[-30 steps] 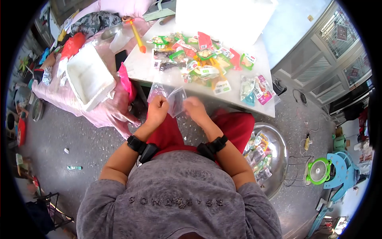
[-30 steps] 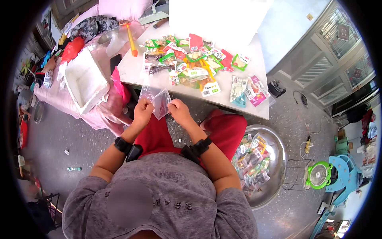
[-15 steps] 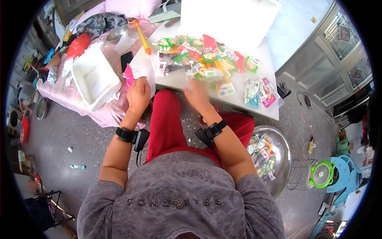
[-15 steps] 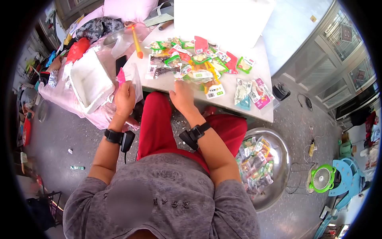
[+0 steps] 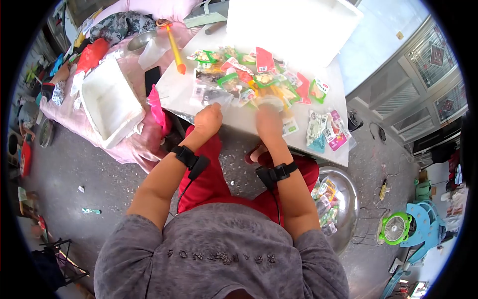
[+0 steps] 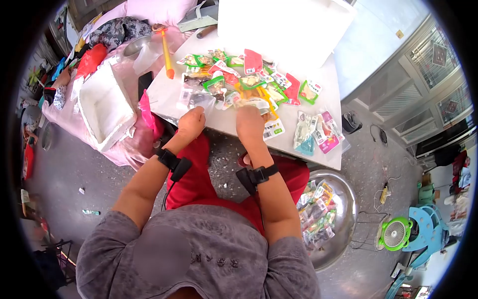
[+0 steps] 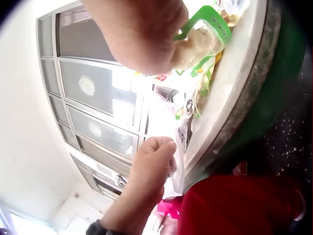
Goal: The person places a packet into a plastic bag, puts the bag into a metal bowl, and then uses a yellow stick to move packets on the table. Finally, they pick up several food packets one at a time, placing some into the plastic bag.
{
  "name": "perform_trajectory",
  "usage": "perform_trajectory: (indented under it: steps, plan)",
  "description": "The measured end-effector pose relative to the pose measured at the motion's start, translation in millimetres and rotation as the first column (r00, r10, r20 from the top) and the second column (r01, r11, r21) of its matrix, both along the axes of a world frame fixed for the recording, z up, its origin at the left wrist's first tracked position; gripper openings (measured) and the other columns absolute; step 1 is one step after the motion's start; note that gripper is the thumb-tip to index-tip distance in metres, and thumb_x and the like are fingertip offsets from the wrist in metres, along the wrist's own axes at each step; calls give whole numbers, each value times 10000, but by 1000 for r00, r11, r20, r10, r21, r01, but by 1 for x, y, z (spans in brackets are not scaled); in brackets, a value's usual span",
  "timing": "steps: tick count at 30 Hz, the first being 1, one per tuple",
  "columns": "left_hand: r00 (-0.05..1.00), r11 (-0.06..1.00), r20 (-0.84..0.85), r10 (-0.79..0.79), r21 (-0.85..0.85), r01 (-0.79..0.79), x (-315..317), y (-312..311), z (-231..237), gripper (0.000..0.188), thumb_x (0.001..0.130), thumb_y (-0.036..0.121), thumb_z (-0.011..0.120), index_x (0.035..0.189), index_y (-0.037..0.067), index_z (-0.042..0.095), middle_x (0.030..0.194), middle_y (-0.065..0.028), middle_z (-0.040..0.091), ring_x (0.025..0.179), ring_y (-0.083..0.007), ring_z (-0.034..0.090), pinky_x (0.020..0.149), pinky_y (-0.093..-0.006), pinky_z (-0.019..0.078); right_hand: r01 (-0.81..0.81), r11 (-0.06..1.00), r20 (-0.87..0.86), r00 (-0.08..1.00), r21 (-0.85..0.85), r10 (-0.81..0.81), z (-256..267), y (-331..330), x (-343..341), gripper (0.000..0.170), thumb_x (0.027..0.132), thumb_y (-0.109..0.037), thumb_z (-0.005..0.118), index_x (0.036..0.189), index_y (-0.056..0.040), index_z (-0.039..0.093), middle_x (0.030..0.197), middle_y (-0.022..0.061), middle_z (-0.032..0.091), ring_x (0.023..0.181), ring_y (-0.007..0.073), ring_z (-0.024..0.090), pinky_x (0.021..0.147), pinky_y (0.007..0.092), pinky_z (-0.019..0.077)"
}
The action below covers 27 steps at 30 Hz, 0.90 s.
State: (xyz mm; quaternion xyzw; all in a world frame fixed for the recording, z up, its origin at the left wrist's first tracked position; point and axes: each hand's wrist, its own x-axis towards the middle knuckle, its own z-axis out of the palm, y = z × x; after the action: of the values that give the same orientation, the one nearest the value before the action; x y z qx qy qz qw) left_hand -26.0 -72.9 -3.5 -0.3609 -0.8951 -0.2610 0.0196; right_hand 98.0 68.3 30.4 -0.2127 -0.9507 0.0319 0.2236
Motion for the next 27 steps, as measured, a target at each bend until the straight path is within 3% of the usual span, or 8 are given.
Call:
perform_trajectory:
  steps: [3, 5, 6, 10, 20, 21, 25, 27]
  plan:
    - [994, 1000, 107, -20, 17, 18, 9, 9, -2, 187, 749, 170, 432, 875, 44, 490, 779, -166, 553, 743, -317, 538, 647, -401, 424, -72, 887, -347, 932, -456, -102, 11, 16, 14, 118, 778, -111, 477, 840, -34, 540, 829, 94, 565, 678, 235, 553, 558, 324, 449]
    - [995, 997, 83, -51, 55, 47, 12, 13, -9, 224, 737, 176, 443, 909, 41, 496, 777, -170, 553, 748, -310, 539, 647, -386, 425, -319, 543, -537, 786, -777, -307, 8, 21, 19, 142, 792, -91, 474, 920, -35, 501, 848, 74, 561, 682, 182, 554, 550, 284, 452]
    - [988, 996, 140, -67, 65, 58, 15, 14, -6, 232, 734, 174, 436, 914, 39, 492, 796, -177, 551, 759, -319, 536, 666, -394, 421, -466, 323, -566, 696, -824, -441, 6, 22, 20, 167, 800, -80, 472, 960, -36, 482, 858, 63, 559, 684, 156, 555, 545, 264, 453]
    - [970, 989, 218, -112, 121, 87, 23, 18, -7, 280, 716, 167, 452, 958, 31, 491, 777, -170, 549, 738, -311, 535, 655, -381, 419, -672, 0, -534, 588, -740, -607, -9, 15, 18, 236, 775, -28, 496, 1008, -33, 460, 878, 51, 548, 702, 123, 550, 512, 244, 454]
    - [969, 976, 212, -124, 202, 81, 35, 19, -2, 296, 702, 155, 479, 964, 21, 503, 726, -160, 540, 700, -293, 532, 616, -369, 417, -678, -94, -478, 603, -729, -639, -30, -21, 2, 290, 687, 64, 530, 962, -25, 499, 836, 48, 560, 683, 116, 551, 525, 238, 451]
    - [967, 977, 222, -123, 198, 79, 37, 19, -2, 297, 702, 157, 477, 965, 21, 505, 731, -161, 541, 703, -295, 532, 616, -370, 417, -617, -19, -485, 637, -787, -599, -32, -25, 0, 283, 697, -5, 546, 974, -32, 495, 831, 32, 546, 678, 100, 537, 522, 217, 431]
    - [966, 982, 232, -114, 176, 74, 42, 11, 2, 299, 706, 159, 471, 968, 20, 508, 754, -165, 546, 717, -301, 533, 622, -374, 416, -235, -40, -203, 902, -971, -381, -13, -31, 21, 316, 722, -178, 561, 995, -52, 460, 811, 17, 530, 658, 96, 524, 508, 185, 396]
    - [965, 985, 237, -116, 156, 80, 43, 6, 5, 296, 707, 156, 468, 967, 20, 511, 768, -166, 548, 723, -304, 533, 628, -376, 416, -209, -155, -164, 950, -965, -264, -12, -20, 31, 301, 727, -161, 557, 992, -58, 457, 815, 22, 531, 673, 106, 530, 529, 203, 414]
